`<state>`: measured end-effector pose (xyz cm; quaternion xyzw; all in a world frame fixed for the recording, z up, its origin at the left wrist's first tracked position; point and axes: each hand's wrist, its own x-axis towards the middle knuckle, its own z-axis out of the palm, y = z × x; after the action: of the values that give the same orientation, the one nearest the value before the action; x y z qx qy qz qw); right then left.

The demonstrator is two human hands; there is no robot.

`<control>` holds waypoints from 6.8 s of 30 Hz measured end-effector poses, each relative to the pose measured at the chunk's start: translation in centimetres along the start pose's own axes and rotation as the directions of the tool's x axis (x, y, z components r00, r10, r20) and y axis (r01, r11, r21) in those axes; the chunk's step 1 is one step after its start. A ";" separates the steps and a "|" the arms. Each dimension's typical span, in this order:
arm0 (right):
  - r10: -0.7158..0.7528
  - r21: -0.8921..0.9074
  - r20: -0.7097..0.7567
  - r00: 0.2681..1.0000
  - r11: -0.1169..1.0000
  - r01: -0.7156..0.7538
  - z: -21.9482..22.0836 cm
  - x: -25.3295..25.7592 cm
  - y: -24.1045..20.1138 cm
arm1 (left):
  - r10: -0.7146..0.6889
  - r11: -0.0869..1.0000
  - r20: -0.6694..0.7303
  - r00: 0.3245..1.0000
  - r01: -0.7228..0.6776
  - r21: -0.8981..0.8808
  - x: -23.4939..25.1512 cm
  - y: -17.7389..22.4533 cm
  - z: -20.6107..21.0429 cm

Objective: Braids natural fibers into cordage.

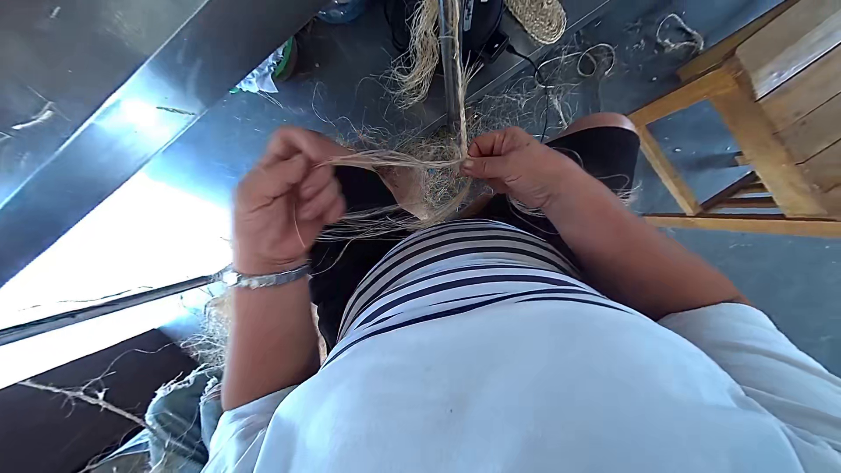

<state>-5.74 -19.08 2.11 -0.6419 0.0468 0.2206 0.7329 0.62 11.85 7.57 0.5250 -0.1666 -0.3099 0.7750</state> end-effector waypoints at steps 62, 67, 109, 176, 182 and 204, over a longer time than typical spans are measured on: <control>-0.421 -0.919 -0.044 0.906 0.374 0.129 4.3 -3.7 0.3 | -0.311 0.877 -0.065 0.948 0.313 0.364 7.5 -7.2 9.0; -0.472 -0.896 0.017 0.882 0.383 0.223 4.2 -3.9 0.4 | -0.282 0.872 -0.068 0.957 0.285 0.397 6.9 -7.4 9.8; -0.425 -0.751 -0.046 0.904 0.611 0.249 -0.8 -2.8 -1.3 | -0.175 0.871 -0.088 0.981 0.196 0.451 6.1 -8.6 7.2; 0.162 -0.519 -0.713 0.682 0.532 -0.669 -20.1 -22.7 6.1 | -0.103 0.925 -0.047 0.994 0.113 0.362 5.4 -7.6 5.5; -0.536 -0.639 -0.213 0.817 0.709 0.298 -4.7 -7.2 -3.0 | -0.103 0.830 -0.007 0.995 0.090 0.551 5.3 -7.5 7.6; 0.211 -0.006 -0.971 0.110 0.440 -0.898 -23.2 -37.2 13.2 | -0.089 0.879 -0.129 0.988 0.139 0.455 4.1 -5.2 0.5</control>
<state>-39.22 -50.16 -0.89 -0.7659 0.6079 0.1311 0.1631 1.79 7.48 2.69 0.7189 -0.1638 -0.2785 0.6155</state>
